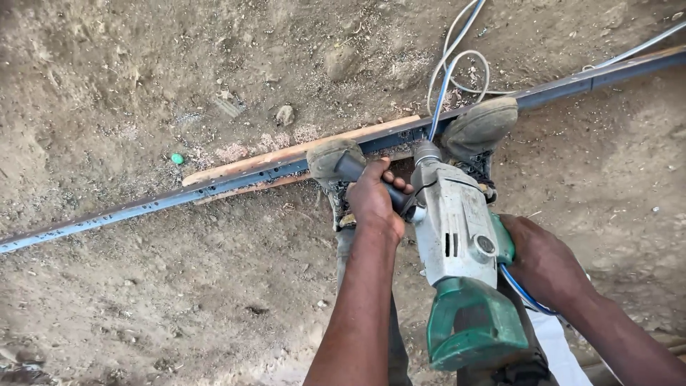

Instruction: Using a power drill to create holes in a metal profile on the ground.

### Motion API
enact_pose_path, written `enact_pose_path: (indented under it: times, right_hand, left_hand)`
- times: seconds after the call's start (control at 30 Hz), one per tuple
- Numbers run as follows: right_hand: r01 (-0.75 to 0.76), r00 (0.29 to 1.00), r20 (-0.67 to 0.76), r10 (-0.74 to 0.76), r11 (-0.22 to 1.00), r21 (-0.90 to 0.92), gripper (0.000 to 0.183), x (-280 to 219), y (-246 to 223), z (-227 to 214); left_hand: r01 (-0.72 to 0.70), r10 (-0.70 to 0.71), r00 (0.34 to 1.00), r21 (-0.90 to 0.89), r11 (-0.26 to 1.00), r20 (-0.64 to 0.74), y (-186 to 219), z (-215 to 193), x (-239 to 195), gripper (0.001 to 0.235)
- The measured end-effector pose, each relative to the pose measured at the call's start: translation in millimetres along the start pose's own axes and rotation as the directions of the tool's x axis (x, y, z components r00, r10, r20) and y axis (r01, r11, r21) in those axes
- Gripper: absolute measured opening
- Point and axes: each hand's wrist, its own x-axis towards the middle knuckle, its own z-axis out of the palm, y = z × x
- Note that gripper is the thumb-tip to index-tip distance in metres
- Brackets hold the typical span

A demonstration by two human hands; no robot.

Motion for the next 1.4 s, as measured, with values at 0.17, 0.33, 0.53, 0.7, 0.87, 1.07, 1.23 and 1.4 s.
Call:
enact_pose_path:
  times: [0.17,0.33,0.53,0.7,0.87,1.07,1.23,1.4]
  right_hand:
    - [0.025,1.000,0.017,-0.025,0.998,-0.050,0.058,6.0,0.8,-2.4]
    - [0.000,0.999,0.036,0.004,0.995,-0.100,0.051,3.0,-6.1,-12.7]
    - [0.017,0.999,0.039,-0.013,0.994,-0.109,0.035,4.7,-1.0,-14.6]
    - [0.024,0.997,0.076,-0.014,0.989,-0.144,0.028,4.7,-4.0,-26.8]
    - [0.168,0.985,0.074,-0.155,0.957,-0.238,0.062,21.4,22.6,-32.2]
    - [0.138,0.976,0.219,0.000,0.778,-0.613,0.019,32.6,-32.7,-131.6]
    - [0.162,0.972,0.236,0.013,0.691,-0.704,0.035,58.0,-51.3,-177.0]
    - [0.110,0.976,0.206,0.072,0.654,-0.748,0.049,62.3,-55.7,-181.3]
  left_hand:
    - [-0.037,0.037,0.999,-0.012,0.999,-0.022,2.8,-1.7,-3.0,0.008]
    - [-0.027,0.026,0.999,-0.051,0.998,-0.020,1.1,-6.0,3.5,0.010]
    - [-0.026,0.025,1.000,-0.065,0.998,-0.008,-0.3,-1.3,1.7,0.009]
    - [-0.016,0.009,0.997,-0.091,0.996,-0.071,-2.5,3.0,-1.1,0.011]
    - [0.032,-0.039,0.992,-0.055,0.998,-0.120,3.1,9.6,-16.0,0.017]
    - [0.034,-0.107,0.956,-0.260,0.965,-0.273,-15.8,17.3,-14.2,0.025]
    - [0.047,-0.188,0.942,-0.445,0.894,-0.278,-19.7,34.0,-31.3,0.022]
    - [-0.034,-0.147,0.936,-0.499,0.866,-0.319,-15.8,48.5,-24.8,0.023]
